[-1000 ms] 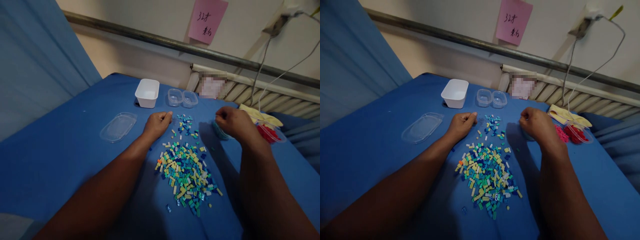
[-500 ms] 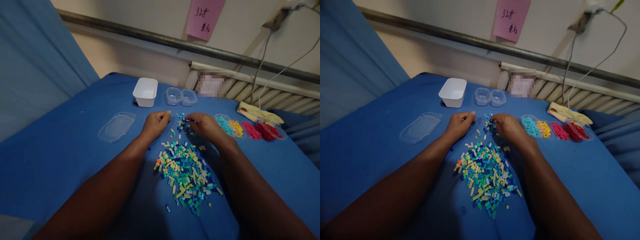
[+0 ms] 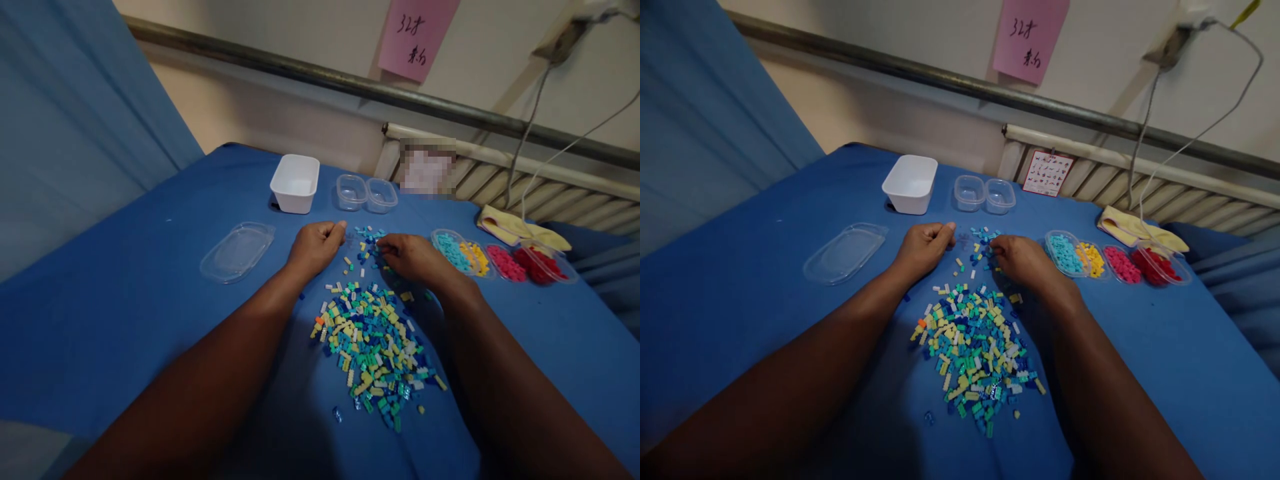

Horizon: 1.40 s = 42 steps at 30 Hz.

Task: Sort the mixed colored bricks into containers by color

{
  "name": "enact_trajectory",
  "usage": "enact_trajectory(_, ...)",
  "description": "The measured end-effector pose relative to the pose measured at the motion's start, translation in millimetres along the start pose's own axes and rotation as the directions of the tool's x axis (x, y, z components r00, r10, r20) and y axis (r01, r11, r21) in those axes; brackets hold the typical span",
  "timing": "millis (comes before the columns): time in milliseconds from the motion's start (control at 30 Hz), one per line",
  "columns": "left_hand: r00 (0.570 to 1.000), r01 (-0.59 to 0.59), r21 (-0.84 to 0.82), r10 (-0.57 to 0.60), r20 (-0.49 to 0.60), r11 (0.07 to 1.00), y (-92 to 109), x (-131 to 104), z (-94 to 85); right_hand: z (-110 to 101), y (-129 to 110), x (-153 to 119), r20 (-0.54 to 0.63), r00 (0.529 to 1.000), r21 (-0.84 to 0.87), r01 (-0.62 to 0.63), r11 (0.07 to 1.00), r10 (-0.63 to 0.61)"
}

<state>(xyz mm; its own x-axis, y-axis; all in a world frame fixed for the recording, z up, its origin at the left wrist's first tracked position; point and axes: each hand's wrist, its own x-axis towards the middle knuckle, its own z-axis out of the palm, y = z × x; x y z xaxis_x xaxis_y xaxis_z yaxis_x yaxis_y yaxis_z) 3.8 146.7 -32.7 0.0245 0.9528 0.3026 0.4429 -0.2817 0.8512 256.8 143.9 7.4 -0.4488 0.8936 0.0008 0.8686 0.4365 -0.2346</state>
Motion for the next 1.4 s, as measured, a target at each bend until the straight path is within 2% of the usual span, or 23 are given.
enact_trajectory(133,1.000,0.008,0.007,-0.008,0.002,1.000,0.1,0.2,-0.4,-2.4,3.9,-1.5,0.009,1.000,-0.059,-0.029,0.998,0.030)
enact_trajectory(333,1.000,0.013,-0.003,-0.013,0.022,1.000,-0.3,0.7,-1.2,-7.8,13.0,-4.4,0.032,0.999,-0.015,-0.016,1.000,0.017)
enact_trajectory(567,1.000,0.012,-0.001,-0.012,0.018,1.000,2.0,-0.2,-1.0,-9.9,7.0,-5.5,0.081,0.997,-0.106,0.003,0.994,0.006)
enact_trajectory(700,1.000,0.023,-0.001,-0.023,0.013,1.000,3.7,-0.9,-1.2,-13.9,4.6,-7.0,0.096,0.995,-0.063,-0.014,0.998,0.020)
enact_trajectory(767,1.000,0.017,0.002,-0.017,0.014,1.000,3.6,-0.9,-1.2,-14.5,4.7,-7.4,0.062,0.998,-0.005,-0.033,0.999,0.033)
enact_trajectory(867,1.000,0.007,0.000,-0.007,0.018,1.000,2.2,-0.6,-0.8,-9.1,6.3,-5.3,-0.051,0.998,0.067,-0.025,0.997,0.028)
enact_trajectory(933,1.000,0.011,0.003,-0.011,0.021,1.000,0.9,-0.2,-0.5,-1.3,7.4,-2.0,-0.125,0.992,0.071,0.012,0.997,-0.003)
enact_trajectory(1000,1.000,0.010,0.008,-0.011,0.020,1.000,-0.1,0.0,-0.3,7.1,7.5,2.1,-0.146,0.989,0.038,0.040,0.998,-0.034)
enact_trajectory(1167,1.000,-0.001,0.008,0.001,0.028,1.000,-0.6,-0.1,-0.5,15.1,2.2,8.7,-0.046,0.997,-0.082,0.054,0.995,-0.058)
enact_trajectory(1400,1.000,0.009,0.001,-0.009,0.023,1.000,0.9,-0.6,-0.2,2.7,-6.8,1.4,0.024,1.000,-0.159,-0.005,0.987,0.009)
